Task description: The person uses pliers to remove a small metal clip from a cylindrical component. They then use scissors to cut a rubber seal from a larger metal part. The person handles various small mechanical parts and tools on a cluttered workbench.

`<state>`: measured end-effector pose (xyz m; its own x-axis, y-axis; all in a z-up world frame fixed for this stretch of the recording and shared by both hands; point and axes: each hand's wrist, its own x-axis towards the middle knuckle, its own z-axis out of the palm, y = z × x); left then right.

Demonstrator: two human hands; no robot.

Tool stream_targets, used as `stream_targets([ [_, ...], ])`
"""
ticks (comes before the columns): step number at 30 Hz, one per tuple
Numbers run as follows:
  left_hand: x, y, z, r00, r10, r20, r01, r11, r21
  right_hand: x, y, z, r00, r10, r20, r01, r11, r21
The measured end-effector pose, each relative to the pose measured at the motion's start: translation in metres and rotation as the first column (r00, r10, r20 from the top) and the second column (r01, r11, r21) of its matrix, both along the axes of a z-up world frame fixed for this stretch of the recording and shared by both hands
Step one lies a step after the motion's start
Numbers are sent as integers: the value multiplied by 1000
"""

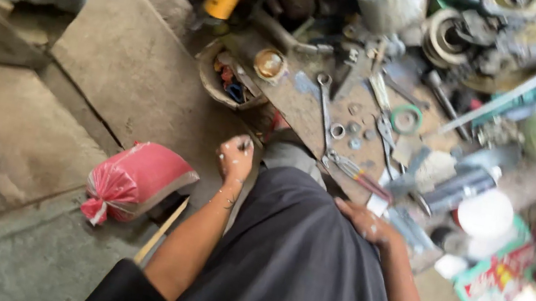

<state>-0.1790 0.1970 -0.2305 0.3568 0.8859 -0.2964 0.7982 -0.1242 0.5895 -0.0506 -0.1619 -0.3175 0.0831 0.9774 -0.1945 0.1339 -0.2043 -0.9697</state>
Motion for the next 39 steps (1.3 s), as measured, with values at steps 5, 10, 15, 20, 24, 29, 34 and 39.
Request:
stream_targets([
  [5,56,-3,70,975,-140,171,169,971,-169,9,86,123,966,-239,-103,87,669,-738],
  [10,103,10,102,877,-441,193,480,825,-299,-10,98,62,948,-313,-60,170,655,-736],
  [15,149,52,120,644,-665,378,760,500,-415,-109,53,-40,818,-506,274,566,622,-541],
  [20,190,65,106,518,-756,400,839,359,-409,-205,36,42,413,-828,379,298,-270,-916],
  [24,198,44,110,464,-761,454,827,188,-529,-427,3,-2,584,-799,143,-80,-232,-969],
  [29,211,33,117,251,-812,527,899,-5,-438,-406,119,79,437,-899,-33,-361,-142,-922],
  [34,212,40,106,147,-811,566,931,-80,-356,-430,257,98,320,-945,70,-338,-183,-923],
  [39,215,49,101,163,-870,465,923,-32,-384,-446,322,70,322,-901,291,-161,-355,-921],
])
